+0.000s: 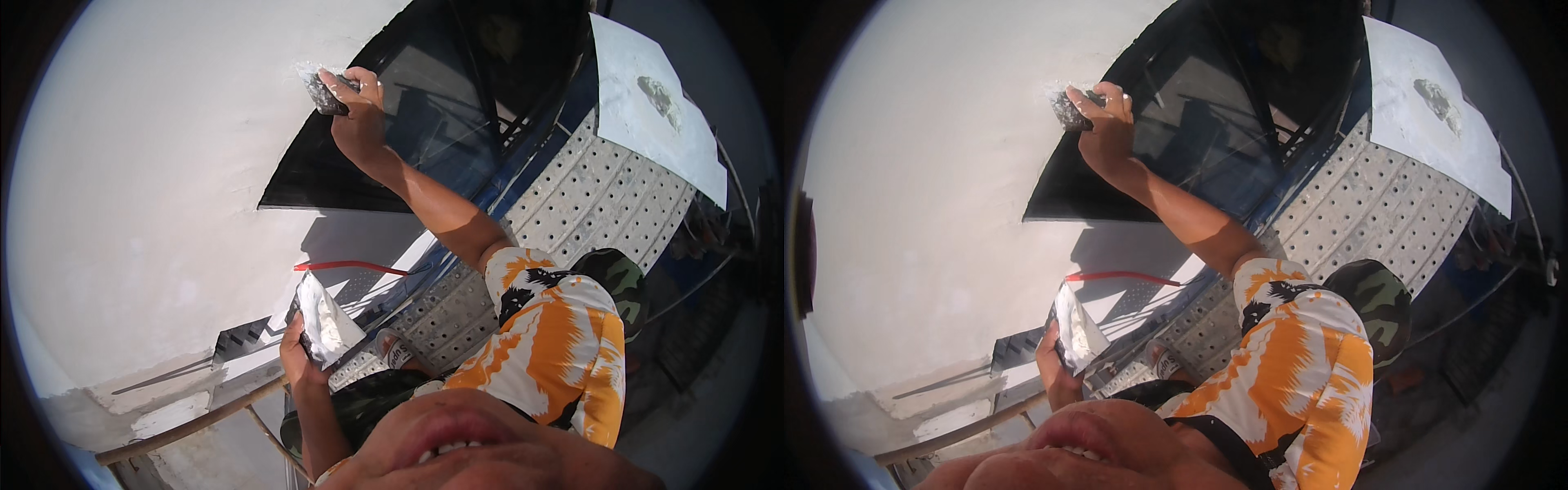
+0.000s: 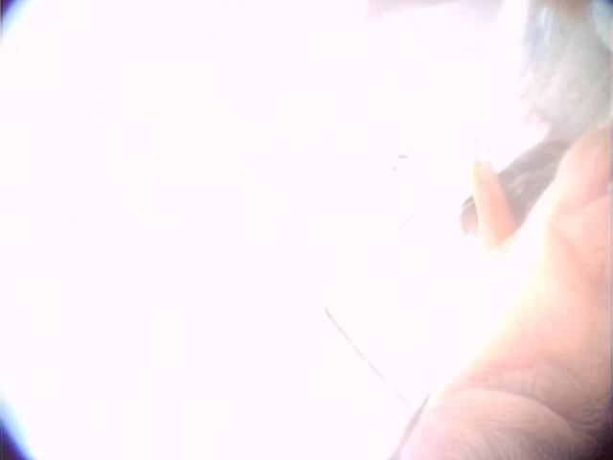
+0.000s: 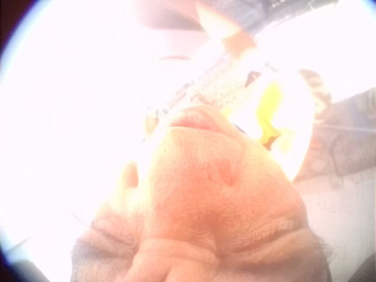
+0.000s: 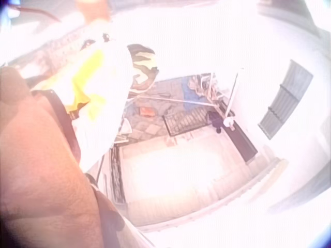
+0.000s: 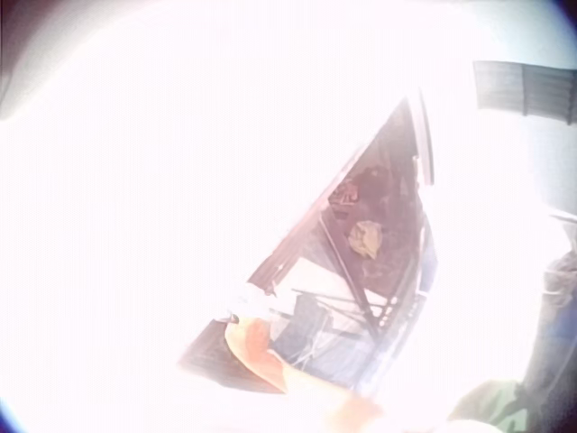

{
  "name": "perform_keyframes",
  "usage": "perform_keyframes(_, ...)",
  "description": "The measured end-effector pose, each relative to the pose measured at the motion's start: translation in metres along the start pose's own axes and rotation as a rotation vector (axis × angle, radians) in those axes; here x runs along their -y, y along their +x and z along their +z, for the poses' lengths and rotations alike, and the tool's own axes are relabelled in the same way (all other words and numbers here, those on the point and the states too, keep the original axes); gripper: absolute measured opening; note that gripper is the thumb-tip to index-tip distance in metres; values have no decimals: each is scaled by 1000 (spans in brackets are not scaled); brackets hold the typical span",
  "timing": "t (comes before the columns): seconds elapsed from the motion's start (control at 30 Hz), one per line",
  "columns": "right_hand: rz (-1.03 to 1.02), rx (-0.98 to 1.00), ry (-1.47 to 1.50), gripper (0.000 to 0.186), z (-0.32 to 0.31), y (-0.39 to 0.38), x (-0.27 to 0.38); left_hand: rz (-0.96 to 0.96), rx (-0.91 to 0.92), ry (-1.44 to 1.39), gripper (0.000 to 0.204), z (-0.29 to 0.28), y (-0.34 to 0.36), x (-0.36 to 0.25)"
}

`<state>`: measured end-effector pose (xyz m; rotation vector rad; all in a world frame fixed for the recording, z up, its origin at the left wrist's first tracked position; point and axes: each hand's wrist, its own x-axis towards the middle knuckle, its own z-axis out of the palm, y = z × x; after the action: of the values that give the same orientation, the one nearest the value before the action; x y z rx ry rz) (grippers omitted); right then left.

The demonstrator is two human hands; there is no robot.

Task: The person scoops white plaster from a board onto a trowel and applies it to a wall surface using a putty knife. They repeatedly transfer material and smooth the wall near a window frame.

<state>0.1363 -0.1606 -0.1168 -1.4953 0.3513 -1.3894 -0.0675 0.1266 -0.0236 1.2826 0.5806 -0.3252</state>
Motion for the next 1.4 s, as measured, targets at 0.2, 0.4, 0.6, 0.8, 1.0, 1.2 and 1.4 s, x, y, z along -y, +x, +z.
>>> perform_keyframes(0.2, -207, -378, -33, 49, -47, 126, -109, 10, 10, -19, 38, -7, -6, 0)
perform_keyframes(0.4, 141, -166, -160, 61, -11, 90, -83, -10, 13, -16, 39, -10, 1, 1)
perform_keyframes(0.6, -41, -4, -234, 80, 36, -11, 6, 49, 56, 36, 39, 0, 2, 5)
perform_keyframes(0.8, 92, -70, 7, 61, -2, 5, 0, 30, 22, 32, 38, -4, -1, 0)
perform_keyframes(1.0, 26, -319, -213, 63, -41, 119, -90, 28, 12, -6, 38, -29, -6, 0)
perform_keyframes(1.2, 41, -177, -201, 67, -13, 81, -72, -57, -31, -56, 39, -43, 7, 1)
perform_keyframes(1.4, -14, 23, -93, 74, 33, -30, 16, 36, 66, -145, 37, -56, 30, 5)
